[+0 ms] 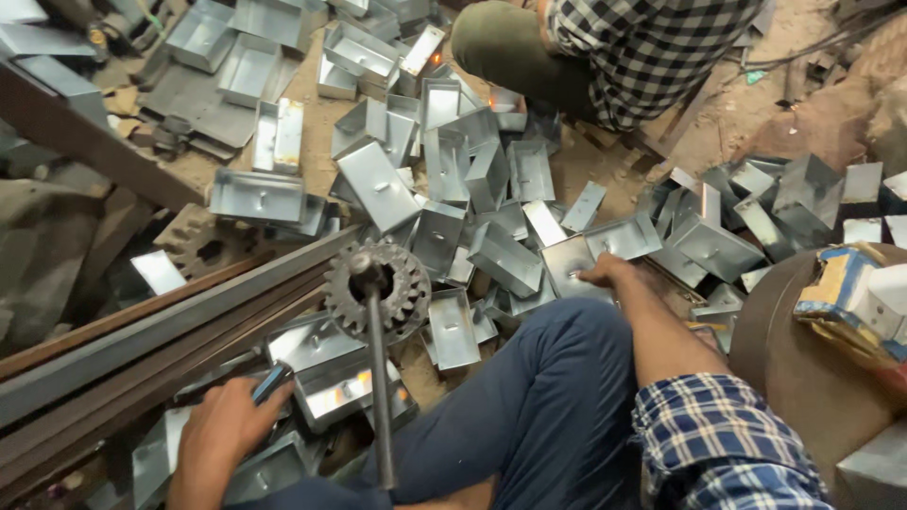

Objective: The person uses a hammer to flatten a metal sheet against a large gear-like metal object on the floor.

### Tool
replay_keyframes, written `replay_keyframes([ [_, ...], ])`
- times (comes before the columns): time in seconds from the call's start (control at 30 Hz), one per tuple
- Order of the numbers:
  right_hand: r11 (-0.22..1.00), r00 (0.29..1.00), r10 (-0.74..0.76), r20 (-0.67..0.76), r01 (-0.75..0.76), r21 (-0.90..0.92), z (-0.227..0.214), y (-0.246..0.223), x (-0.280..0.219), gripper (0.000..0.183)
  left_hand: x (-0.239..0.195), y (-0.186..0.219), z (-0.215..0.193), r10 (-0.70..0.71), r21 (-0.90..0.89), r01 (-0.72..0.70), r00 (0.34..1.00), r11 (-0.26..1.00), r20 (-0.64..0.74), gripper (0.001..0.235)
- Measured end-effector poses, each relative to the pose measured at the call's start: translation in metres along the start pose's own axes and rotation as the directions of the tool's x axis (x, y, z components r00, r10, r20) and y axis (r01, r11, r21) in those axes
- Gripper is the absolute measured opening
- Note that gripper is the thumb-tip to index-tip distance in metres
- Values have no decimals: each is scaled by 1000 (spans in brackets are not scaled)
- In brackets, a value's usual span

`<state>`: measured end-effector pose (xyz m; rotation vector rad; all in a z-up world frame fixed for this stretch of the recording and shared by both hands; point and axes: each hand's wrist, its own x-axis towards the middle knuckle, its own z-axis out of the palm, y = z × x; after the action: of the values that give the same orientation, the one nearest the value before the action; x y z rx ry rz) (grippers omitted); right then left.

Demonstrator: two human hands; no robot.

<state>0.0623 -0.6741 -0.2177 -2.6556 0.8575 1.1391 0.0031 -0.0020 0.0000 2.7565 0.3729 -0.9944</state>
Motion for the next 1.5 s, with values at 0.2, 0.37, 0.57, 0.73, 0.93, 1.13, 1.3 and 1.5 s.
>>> replay_keyframes([
  [0.2,988,991,133,-9,-131,86,10,4,-18,74,2,9,-4,-110,44,106,989,993,101,56],
  [0.37,980,973,201,-117,-198,37,3,-13,-19,50,7,1,4,-109,45,104,986,994,125,58],
  [0.57,973,969,-121,-217,72,-220,-47,-19,-10,43,8,-12,13,169,-72,-177,980,982,-106,54],
  [0.73,869,975,-198,97,220,-443,-83,-91,-13,37,5,-9,12,124,-70,-135,983,988,-137,52],
  [0.93,713,868,-369,333,494,-498,-25,-201,-139,37,-6,-6,5,119,-113,-140,977,984,-178,55],
  [1.13,637,775,-414,477,621,-457,1,-255,-254,39,-10,-7,1,102,-126,-127,976,984,-193,52],
  [1.3,637,745,-424,516,650,-415,-2,-266,-276,41,-9,-3,-5,82,-182,-119,977,976,-199,53],
  [1.5,686,725,-427,540,649,-329,-4,-263,-262,41,-3,-10,-1,83,-169,-127,966,977,-244,53],
])
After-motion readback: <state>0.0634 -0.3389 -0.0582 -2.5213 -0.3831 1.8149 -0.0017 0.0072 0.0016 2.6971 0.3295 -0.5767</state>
